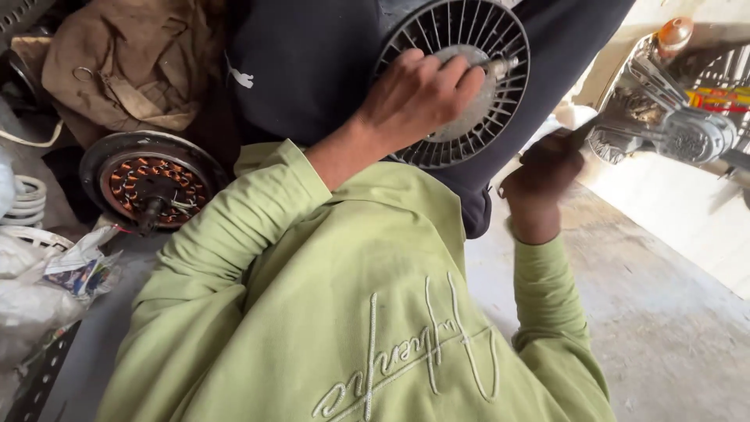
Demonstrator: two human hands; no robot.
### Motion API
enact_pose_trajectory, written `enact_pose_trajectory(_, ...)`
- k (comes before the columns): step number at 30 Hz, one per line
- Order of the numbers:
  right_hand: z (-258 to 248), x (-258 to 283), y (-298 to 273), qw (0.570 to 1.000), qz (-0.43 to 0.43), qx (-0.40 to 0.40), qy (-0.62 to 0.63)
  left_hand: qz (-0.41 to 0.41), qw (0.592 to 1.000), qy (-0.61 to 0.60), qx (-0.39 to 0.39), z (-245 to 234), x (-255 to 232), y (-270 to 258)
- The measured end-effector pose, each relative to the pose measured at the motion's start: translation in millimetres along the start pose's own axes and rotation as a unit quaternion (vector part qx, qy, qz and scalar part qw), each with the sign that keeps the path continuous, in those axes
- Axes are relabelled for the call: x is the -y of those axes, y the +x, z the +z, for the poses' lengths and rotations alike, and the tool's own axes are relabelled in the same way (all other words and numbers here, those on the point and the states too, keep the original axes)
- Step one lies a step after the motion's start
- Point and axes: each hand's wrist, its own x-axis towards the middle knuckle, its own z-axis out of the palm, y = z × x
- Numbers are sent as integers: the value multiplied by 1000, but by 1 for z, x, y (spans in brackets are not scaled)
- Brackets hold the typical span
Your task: Cleaning and repairing an electric fan motor using a hacksaw blade and screwdriver.
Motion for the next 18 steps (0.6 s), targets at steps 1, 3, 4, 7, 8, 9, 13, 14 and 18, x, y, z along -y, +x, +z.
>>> enact_pose_trajectory(1,4,-3,0,1000,-4,1,1,-2,1000,3,0,1,1,-1)
enact_pose_trajectory(3,12,-8,0,1000,-17,-15,-3,12,999,29,-4,4,3,-1)
enact_pose_trajectory(4,13,-16,2,1000,-20,-15,-3,11,999,31,-5,4,3,3)
enact_pose_trajectory(7,14,-26,-4,998,31,51,-18,12,1000,12,-25,2,0,1)
enact_pose_trajectory(8,9,-26,-6,996,50,69,-27,13,1000,11,-18,6,-2,0)
enact_pose_trajectory(9,6,-25,-5,993,67,89,-34,11,1000,12,-9,9,-3,-2)
enact_pose_trajectory(13,-24,14,4,978,-79,19,191,3,999,20,-32,7,0,-5)
enact_pose_trajectory(14,-30,16,2,946,-5,42,320,-1,1000,14,-24,6,-2,-6)
enact_pose_trajectory(18,-38,15,0,785,154,97,592,7,999,40,0,0,1,-1)
